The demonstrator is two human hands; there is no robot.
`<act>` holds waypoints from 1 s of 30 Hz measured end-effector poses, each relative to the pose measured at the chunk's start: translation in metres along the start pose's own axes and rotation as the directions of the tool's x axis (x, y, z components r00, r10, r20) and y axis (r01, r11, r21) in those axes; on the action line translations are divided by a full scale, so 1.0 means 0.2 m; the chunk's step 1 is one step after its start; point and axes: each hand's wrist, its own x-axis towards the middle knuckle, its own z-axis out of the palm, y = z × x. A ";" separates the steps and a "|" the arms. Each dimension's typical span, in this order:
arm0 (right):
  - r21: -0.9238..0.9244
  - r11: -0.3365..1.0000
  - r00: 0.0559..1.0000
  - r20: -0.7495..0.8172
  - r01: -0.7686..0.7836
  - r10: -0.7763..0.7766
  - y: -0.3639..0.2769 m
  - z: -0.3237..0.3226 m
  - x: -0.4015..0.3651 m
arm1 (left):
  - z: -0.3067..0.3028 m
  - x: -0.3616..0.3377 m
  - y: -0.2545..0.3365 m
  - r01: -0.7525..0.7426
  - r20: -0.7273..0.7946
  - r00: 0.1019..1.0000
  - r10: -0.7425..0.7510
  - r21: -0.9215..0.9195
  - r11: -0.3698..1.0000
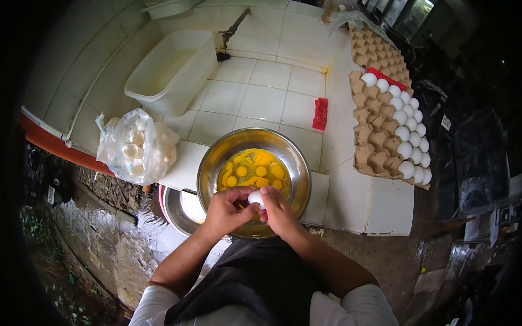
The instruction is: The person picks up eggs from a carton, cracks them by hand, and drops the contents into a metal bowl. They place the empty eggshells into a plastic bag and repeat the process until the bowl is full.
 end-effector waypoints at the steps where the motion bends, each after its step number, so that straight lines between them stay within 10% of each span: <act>1: 0.001 1.000 1.000 0.000 0.000 0.000 0.00 0.00 0.01 | 0.00 0.01 0.00 0.001 0.002 1.000 -0.001 0.000 1.000; 16: -0.191 0.980 0.996 0.076 0.061 -0.047 0.00 -0.06 0.09 | -0.05 0.06 -0.05 0.040 0.059 0.998 -0.031 -0.171 0.984; 30: -0.417 0.894 0.987 0.084 0.162 -0.140 -0.16 -0.05 0.06 | -0.15 0.08 0.04 -0.022 0.148 0.989 0.015 0.045 0.999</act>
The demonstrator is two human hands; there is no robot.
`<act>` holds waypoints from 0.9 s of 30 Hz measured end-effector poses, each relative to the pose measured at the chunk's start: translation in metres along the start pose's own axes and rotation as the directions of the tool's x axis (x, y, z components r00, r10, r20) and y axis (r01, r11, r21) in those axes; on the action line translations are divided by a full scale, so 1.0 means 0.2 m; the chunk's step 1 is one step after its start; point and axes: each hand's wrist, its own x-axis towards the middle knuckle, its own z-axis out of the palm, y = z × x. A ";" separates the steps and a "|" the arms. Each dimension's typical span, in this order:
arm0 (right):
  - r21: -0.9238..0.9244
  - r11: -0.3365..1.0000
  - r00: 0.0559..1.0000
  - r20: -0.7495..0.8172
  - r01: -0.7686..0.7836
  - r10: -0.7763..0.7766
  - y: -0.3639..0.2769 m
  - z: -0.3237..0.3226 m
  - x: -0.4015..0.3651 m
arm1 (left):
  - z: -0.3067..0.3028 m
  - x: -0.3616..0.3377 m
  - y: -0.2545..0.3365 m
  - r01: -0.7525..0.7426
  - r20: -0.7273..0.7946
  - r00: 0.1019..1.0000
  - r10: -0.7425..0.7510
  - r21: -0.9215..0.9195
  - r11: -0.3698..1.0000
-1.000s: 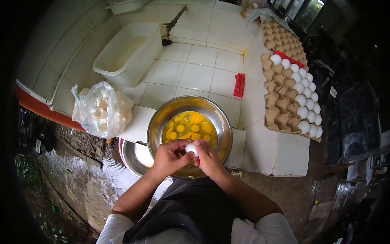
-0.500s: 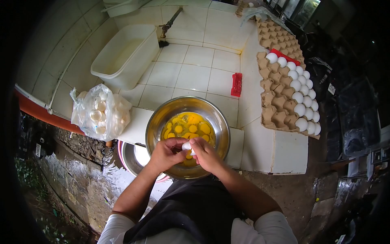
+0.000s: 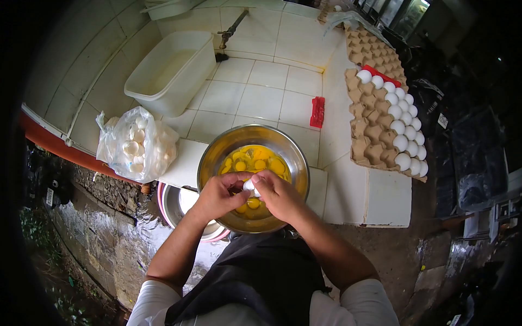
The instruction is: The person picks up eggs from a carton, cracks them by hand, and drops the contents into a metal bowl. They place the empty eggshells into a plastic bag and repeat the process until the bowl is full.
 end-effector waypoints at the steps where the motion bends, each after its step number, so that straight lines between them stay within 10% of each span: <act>1: 0.056 0.997 0.997 0.064 -0.045 0.041 -0.02 -0.01 -0.01 | 0.01 0.00 -0.01 -0.001 0.001 1.000 0.001 0.000 1.000; 6: 0.205 0.978 0.995 0.099 -0.037 0.017 -0.12 -0.02 -0.07 | 0.00 -0.02 -0.05 0.030 0.038 0.999 -0.012 -0.547 0.837; 13: 0.165 0.983 0.997 0.008 -0.083 0.083 -0.05 -0.09 -0.15 | -0.17 -0.15 -0.03 -0.011 -0.116 0.991 -0.070 -0.579 0.815; 18: 0.174 0.972 0.987 0.002 -0.158 0.160 0.05 -0.10 -0.23 | -0.44 -0.32 -0.09 -0.065 -0.389 0.917 -0.090 -0.368 0.927; 22: 0.157 0.971 0.984 0.021 -0.178 0.177 0.10 -0.07 -0.27 | -0.76 -0.44 0.00 -0.042 -0.737 0.623 -0.262 -0.365 0.930; 27: 0.164 0.964 0.978 0.027 -0.207 0.205 0.06 -0.04 -0.30 | -1.12 -0.40 -0.09 0.072 -0.835 0.543 -0.086 -0.055 0.996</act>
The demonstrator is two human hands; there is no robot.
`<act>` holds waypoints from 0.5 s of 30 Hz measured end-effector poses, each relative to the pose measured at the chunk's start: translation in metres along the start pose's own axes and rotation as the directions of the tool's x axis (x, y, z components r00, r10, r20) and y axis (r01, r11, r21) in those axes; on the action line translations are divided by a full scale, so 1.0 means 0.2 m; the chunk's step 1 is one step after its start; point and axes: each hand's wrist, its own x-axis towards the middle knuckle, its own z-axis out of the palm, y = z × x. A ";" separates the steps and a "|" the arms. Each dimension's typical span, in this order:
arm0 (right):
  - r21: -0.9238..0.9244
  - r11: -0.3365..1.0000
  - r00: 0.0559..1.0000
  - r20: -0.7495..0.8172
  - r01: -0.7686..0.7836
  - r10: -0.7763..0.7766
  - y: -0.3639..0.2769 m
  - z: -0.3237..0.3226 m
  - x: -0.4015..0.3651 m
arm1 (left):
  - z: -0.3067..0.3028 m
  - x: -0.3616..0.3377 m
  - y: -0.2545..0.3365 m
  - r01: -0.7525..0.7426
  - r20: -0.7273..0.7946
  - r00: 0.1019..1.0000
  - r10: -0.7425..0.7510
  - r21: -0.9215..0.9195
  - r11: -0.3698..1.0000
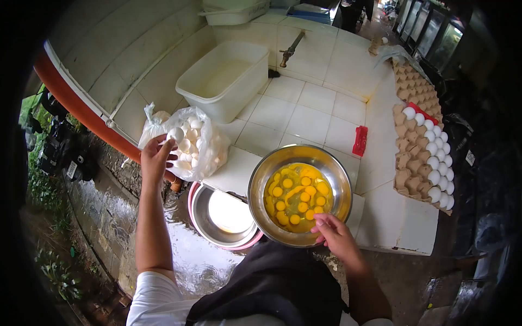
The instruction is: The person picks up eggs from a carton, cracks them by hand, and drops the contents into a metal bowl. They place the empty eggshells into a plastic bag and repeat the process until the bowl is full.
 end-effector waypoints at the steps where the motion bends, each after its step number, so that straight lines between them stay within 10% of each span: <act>1: -0.002 1.000 1.000 -0.007 0.005 -0.005 0.00 0.01 0.00 | -0.01 0.07 0.00 -0.118 0.004 0.993 0.120 0.189 0.975; 4: -0.017 0.998 0.998 0.021 0.062 -0.062 -0.01 0.04 0.00 | 0.03 0.23 -0.04 -0.337 0.059 0.927 0.371 0.566 0.753; 9: -0.040 0.997 0.998 0.012 0.062 -0.061 -0.02 0.07 -0.03 | 0.17 0.31 -0.09 -0.420 0.422 0.905 0.045 0.872 0.253; 15: -0.097 0.983 0.987 0.040 0.157 -0.154 0.08 -0.04 -0.04 | 0.15 0.30 -0.16 -0.486 0.460 0.872 0.167 0.768 0.418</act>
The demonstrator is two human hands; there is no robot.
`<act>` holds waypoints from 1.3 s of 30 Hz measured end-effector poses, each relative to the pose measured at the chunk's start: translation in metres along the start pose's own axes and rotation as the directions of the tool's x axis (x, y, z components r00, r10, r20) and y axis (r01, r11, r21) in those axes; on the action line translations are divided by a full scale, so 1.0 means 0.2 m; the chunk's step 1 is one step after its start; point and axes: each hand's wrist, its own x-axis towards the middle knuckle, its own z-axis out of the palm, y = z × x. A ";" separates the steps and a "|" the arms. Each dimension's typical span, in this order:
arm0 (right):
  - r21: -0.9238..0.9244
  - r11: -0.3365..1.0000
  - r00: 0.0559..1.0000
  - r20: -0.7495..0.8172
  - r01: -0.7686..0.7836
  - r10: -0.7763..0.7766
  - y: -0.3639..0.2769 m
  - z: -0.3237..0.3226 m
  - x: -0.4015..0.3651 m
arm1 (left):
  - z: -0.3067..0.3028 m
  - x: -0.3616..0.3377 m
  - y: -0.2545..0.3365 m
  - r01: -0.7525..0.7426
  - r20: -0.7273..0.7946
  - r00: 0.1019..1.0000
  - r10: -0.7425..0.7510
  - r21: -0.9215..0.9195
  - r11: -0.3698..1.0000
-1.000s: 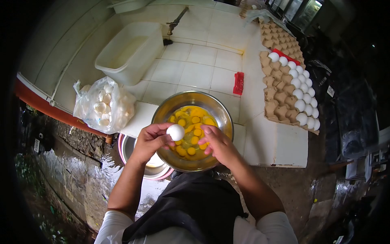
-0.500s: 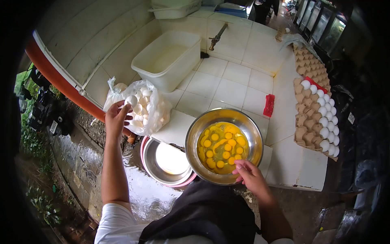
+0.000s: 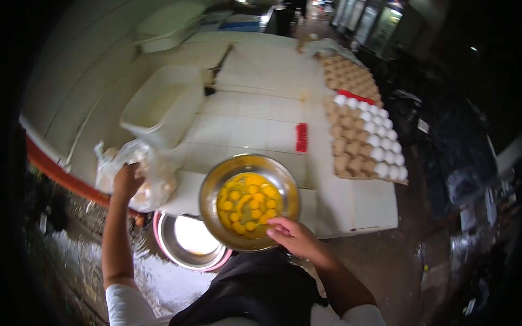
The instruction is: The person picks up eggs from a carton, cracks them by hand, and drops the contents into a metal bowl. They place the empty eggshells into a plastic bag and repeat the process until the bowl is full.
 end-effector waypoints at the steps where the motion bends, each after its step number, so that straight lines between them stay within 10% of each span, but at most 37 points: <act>1: -0.004 1.000 0.999 -0.044 -0.007 0.007 -0.04 -0.05 -0.02 | 0.04 -0.02 -0.03 -0.004 -0.142 0.990 -0.018 -0.153 0.988; 7: -0.195 0.925 0.836 -0.396 0.326 -0.379 -0.51 -0.52 -0.07 | -0.02 -0.33 0.08 0.005 -0.178 0.957 -0.231 -0.783 0.622; 12: -0.801 0.594 0.570 -0.454 0.076 -0.685 -0.73 -1.07 0.21 | 0.14 -0.71 0.35 0.181 0.096 0.935 -0.343 -0.958 0.224; 20: -0.930 0.266 0.748 -0.364 -0.255 -0.555 -0.76 -1.46 0.65 | 0.30 -1.21 0.66 0.414 0.364 0.909 -0.205 -0.726 0.549; 29: -0.929 0.176 0.835 -0.369 -0.325 -0.408 -0.79 -1.52 0.68 | 0.23 -1.27 0.76 0.412 0.313 0.909 -0.276 -0.772 0.484; 33: -0.932 0.180 0.807 -0.362 -0.314 -0.467 -0.77 -1.55 0.66 | 0.19 -1.20 0.78 0.396 0.318 0.918 -0.238 -0.769 0.502; 36: -0.835 0.543 0.427 -0.526 -0.092 -0.735 -0.75 -1.55 0.46 | 0.13 -1.15 0.80 0.391 0.355 0.920 -0.167 -0.795 0.464; 38: -0.474 0.843 0.370 -0.758 0.255 -0.538 -0.72 -1.49 0.30 | 0.07 -1.10 0.85 0.312 0.312 0.949 -0.053 -0.894 0.323; 39: -0.126 0.889 0.483 -0.802 0.440 -0.352 -0.69 -1.46 0.18 | 0.04 -1.07 0.87 0.307 0.318 0.948 0.001 -0.917 0.257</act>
